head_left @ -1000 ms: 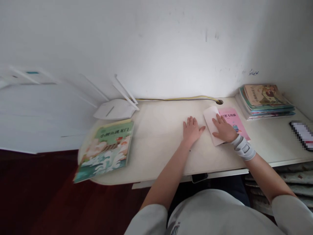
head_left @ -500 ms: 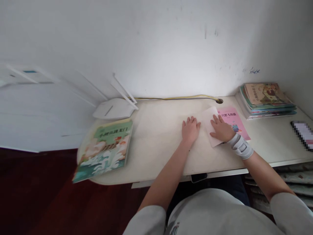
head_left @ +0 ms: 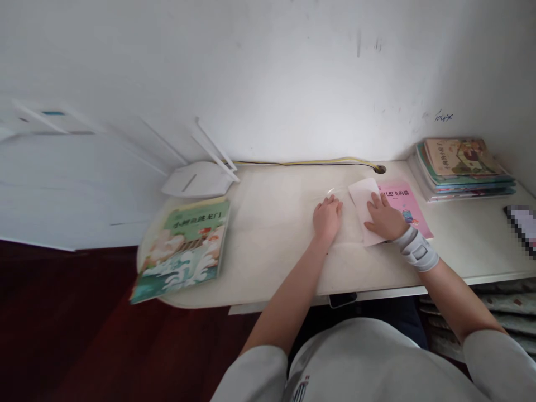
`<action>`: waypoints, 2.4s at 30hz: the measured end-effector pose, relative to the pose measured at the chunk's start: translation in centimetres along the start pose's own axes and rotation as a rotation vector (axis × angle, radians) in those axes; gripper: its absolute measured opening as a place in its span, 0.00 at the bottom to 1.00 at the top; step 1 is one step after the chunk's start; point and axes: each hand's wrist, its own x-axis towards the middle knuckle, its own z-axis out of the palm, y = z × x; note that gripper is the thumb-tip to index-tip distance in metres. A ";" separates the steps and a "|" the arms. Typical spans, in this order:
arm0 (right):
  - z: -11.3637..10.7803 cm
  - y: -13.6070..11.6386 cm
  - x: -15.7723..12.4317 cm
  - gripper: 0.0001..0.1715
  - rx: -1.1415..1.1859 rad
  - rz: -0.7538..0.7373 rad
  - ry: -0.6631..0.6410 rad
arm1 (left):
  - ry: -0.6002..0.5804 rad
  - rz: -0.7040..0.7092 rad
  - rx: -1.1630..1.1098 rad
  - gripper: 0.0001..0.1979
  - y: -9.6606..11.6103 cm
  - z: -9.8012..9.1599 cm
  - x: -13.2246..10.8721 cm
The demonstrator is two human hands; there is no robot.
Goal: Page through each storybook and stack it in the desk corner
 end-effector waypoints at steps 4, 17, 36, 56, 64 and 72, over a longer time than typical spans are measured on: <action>-0.2 0.2 -0.2 0.32 0.006 0.001 -0.014 | 0.044 0.005 -0.052 0.19 -0.2 0.2 0.1; 1.2 -0.6 0.6 0.32 0.093 -0.091 0.073 | 0.062 -0.011 0.026 0.23 0.6 -0.6 -0.1; 1.0 0.2 -2.5 0.26 -0.048 -0.423 0.105 | -0.123 0.060 0.063 0.26 0.7 0.2 -0.4; 0.2 -0.9 -3.6 0.19 -0.166 -0.242 0.077 | -0.096 0.059 -0.025 0.15 0.7 0.0 -0.5; 2.4 -0.5 -4.0 0.24 -0.116 -0.277 0.130 | -0.012 0.025 -0.102 0.13 0.6 -0.1 -0.3; 4.0 -1.8 -3.3 0.23 -0.076 -0.209 0.200 | 0.013 0.065 -0.048 0.12 1.1 -0.3 -0.8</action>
